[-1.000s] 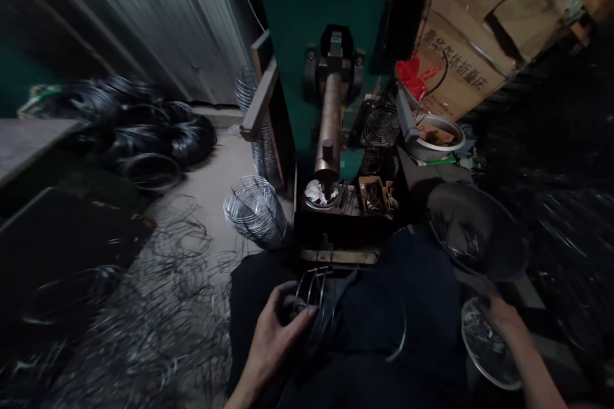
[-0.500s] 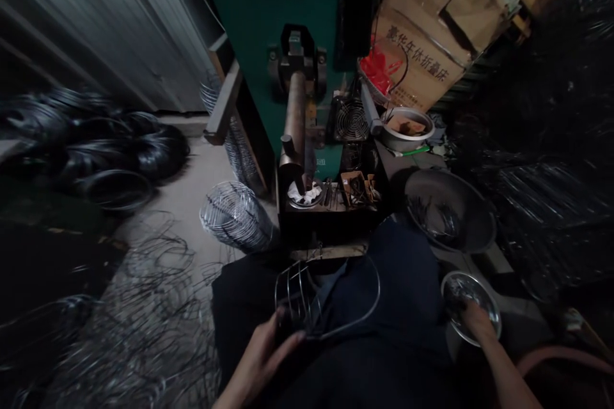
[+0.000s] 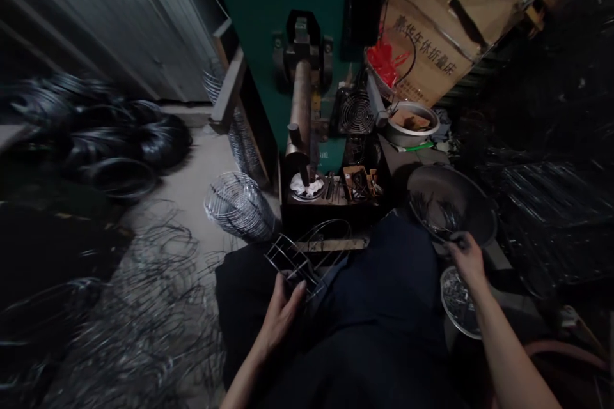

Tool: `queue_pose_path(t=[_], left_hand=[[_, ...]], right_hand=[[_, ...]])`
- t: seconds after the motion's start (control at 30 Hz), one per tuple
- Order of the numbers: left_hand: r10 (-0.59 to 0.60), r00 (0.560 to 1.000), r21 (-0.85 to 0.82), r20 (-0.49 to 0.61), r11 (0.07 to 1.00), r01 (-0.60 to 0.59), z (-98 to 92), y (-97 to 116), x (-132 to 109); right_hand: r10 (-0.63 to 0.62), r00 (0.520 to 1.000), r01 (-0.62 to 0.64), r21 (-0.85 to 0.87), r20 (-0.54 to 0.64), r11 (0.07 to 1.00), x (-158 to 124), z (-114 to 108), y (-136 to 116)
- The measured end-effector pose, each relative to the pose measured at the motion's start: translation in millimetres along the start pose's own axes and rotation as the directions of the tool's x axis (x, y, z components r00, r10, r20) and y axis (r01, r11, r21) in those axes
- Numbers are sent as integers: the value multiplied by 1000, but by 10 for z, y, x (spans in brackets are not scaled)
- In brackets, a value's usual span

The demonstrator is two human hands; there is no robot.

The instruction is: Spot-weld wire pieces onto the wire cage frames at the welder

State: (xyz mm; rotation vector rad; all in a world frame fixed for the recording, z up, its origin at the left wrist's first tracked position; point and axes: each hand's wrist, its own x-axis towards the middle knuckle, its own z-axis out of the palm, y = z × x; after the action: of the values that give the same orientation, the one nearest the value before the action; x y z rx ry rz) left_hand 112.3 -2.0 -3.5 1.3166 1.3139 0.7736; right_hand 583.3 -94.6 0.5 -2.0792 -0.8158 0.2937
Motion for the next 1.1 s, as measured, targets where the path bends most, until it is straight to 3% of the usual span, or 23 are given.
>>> queue_pose_path(t=[0.07,0.17,0.33,0.43,0.5,0.77,1.0,1.1], left_hand=[[-76,997,-152,15,985,77,14,41,42],[-177,982,-279,68,941,190,49,36,31],[-308,951,-460,4,844,275,128,47,45],[-268,963,-533,-32,820,210,133,116,165],[-219,975,-555,-35,816,163,113,177,259],[-155,986,-613,-56,785,88,7,346,517],[-139,984,-638,-112,769,36,-83,473,643],[-120,986,-633,-118,774,19,-135,507,703]], right_hand=[[-88,984,73,105,152,992,33,240,-506],[-282,896,241,157,343,958,-73,555,-1115],[-555,601,500,271,575,823,-408,980,-1698],[-663,439,660,283,607,696,-521,1202,-1857],[-709,372,748,258,599,611,-529,1334,-1915],[-763,301,884,132,572,448,-448,1701,-1990],[-859,241,903,221,451,369,-349,1806,-2196],[-877,238,899,248,417,361,-296,1867,-2269]])
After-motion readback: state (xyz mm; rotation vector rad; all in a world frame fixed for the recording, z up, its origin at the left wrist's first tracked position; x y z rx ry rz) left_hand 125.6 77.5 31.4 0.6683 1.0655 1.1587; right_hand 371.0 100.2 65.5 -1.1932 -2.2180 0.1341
